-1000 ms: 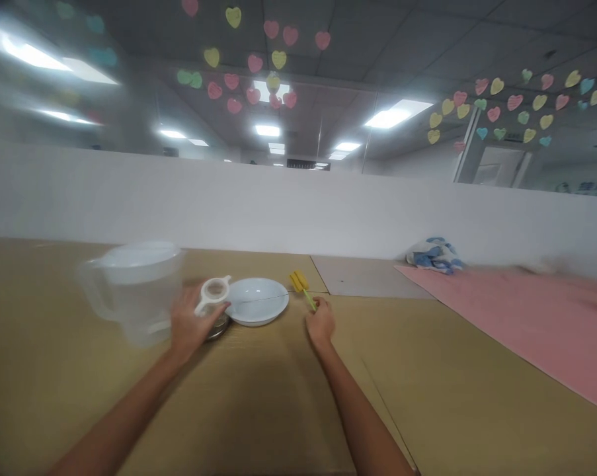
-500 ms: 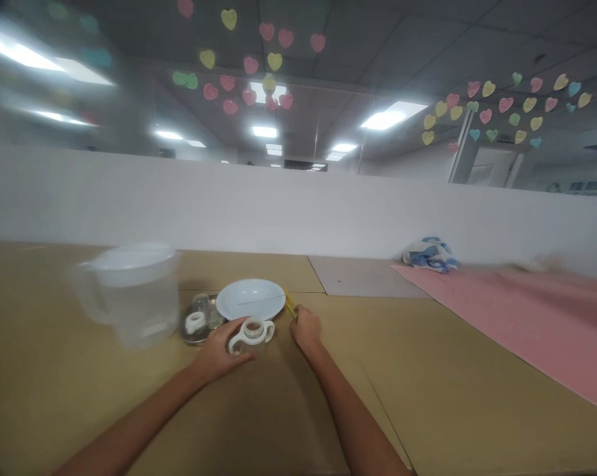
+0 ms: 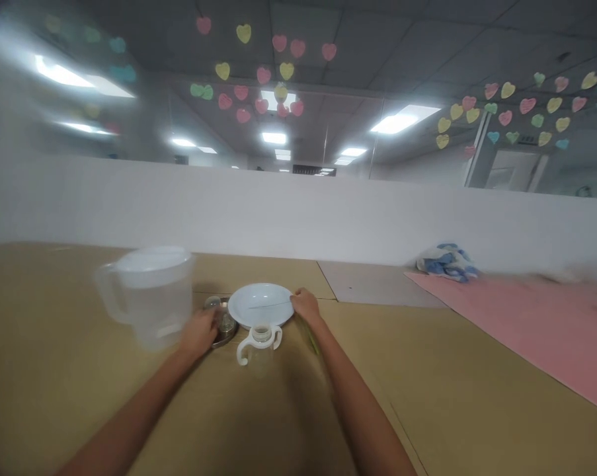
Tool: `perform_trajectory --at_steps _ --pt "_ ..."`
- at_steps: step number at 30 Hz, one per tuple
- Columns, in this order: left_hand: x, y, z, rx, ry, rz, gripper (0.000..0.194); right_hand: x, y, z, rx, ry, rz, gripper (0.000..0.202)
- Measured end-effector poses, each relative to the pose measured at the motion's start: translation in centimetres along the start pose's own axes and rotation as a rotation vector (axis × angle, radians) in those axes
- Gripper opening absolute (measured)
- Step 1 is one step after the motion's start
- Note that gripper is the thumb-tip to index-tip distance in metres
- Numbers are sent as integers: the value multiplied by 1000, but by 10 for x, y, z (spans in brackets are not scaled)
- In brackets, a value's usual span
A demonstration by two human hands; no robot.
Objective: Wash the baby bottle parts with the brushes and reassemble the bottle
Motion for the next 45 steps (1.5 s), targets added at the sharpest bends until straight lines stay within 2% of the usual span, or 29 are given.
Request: perform_trajectory --at_steps 2,4,9,14,19,24,26,28,31,37,40,43,45 --pt "11 0 0 17 -35 65 33 3 -7 11 -10 60 44 19" --pt "14 0 -2 26 -57 71 29 4 -10 19 -8 116 64 20" --pt "16 -2 -1 -6 -166 70 20 2 -13 33 12 203 87 26" --pt "11 -3 -1 -19 -169 29 17 -5 -12 38 -4 211 107 26" --pt "-11 -2 -3 -18 -112 -131 17 -13 -4 51 -78 89 157 20" --pt "-51 2 -10 27 91 -413 23 -17 8 77 -187 -148 223 22" --pt "-61 1 -15 46 183 -463 28 -22 11 83 -202 -231 211 23" --pt "-64 -3 -21 53 269 -464 30 -29 12 85 -198 -302 179 24" --pt "-57 -10 -37 84 357 -411 26 -39 12 84 -183 -374 135 25" --pt "-23 -16 -72 99 451 -199 27 -44 13 84 -171 -399 125 26" --pt "-9 -13 -82 158 391 -138 37 -32 12 87 -184 -427 179 19" --pt "3 -9 -83 219 354 -108 41 -12 11 90 -195 -474 244 9" --pt "8 -8 -80 222 361 -102 39 4 10 90 -185 -518 283 16"
Point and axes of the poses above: each hand's wrist, its own y-axis away from the middle knuckle, its own x-axis out of the palm, z = x × y, the point moved 9 cm from there along -y, towards the middle knuckle, and after that the axes turned 3 degrees about x, right-handed, at the moved point
